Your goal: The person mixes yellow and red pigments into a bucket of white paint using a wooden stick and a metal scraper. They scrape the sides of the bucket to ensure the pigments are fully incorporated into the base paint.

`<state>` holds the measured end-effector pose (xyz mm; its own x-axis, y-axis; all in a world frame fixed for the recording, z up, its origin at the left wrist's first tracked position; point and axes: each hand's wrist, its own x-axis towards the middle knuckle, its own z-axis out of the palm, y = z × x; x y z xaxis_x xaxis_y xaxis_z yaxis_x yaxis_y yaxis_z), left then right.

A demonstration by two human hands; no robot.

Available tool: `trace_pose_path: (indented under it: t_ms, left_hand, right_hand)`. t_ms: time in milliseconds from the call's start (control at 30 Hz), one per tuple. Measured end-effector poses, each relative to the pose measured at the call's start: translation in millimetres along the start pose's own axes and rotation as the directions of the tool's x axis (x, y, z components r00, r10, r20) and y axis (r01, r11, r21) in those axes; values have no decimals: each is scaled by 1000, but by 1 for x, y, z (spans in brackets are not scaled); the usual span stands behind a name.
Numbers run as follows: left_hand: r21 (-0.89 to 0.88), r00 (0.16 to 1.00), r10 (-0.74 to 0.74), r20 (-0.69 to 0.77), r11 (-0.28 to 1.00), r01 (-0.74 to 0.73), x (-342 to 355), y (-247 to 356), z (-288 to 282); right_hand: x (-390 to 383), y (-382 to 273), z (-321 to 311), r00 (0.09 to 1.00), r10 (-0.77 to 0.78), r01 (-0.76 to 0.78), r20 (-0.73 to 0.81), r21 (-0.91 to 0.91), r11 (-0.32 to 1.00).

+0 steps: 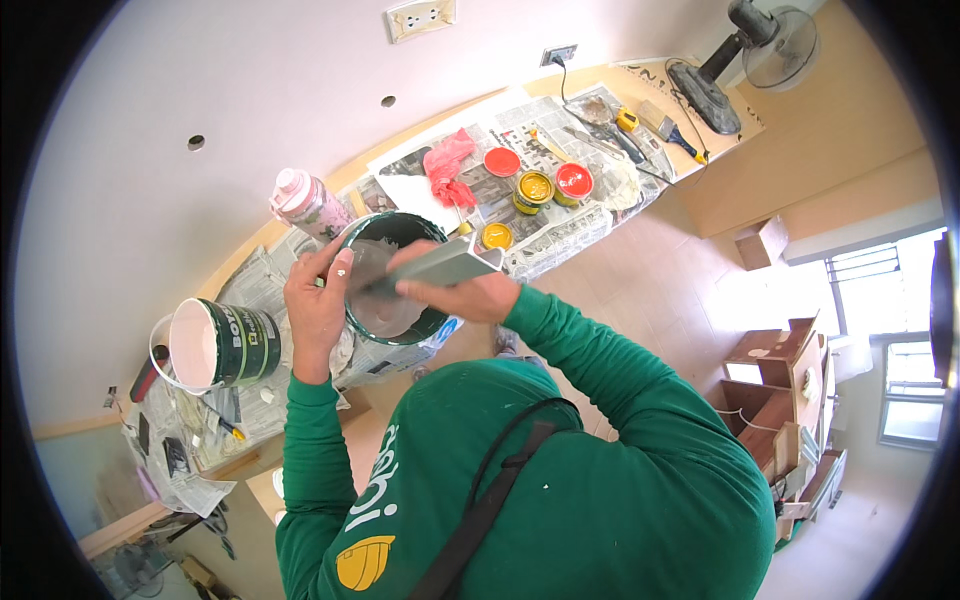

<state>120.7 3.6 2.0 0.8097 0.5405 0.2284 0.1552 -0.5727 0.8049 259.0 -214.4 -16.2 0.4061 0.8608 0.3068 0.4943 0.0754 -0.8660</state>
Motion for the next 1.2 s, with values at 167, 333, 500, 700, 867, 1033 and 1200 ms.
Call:
trace_pose_path:
  t_ms: [167,333,500,700,867,1033,1200]
  left_hand:
    - [-34,999,23,-34,999,-24,-5,2,0]
    - [65,996,68,-51,996,-65,-6,-1,-5]
    - [82,986,126,-109,990,-117,-8,1,0]
    - [47,983,97,-154,995,-90,-16,5,4]
    - [31,990,54,-129,998,-50,-11,4,0]
    - [46,990,55,-130,998,-50,-10,1,-1]
    - [-43,996,-17,-82,999,13,-7,-6,-7]
  right_hand:
    - [0,-6,2,1000,6,-6,28,1,1000]
    - [15,0,-11,997,17,-17,-74,-1,1000]
    - [6,-12,7,996,83,-86,27,152,985]
    - [9,-10,7,996,57,-55,72,-36,998]
    - [18,-9,-2,987,141,-134,-74,99,986]
    - [18,-8,8,997,-55,58,60,-45,997]
    - [20,0,1,994,17,-12,107,-50,999]
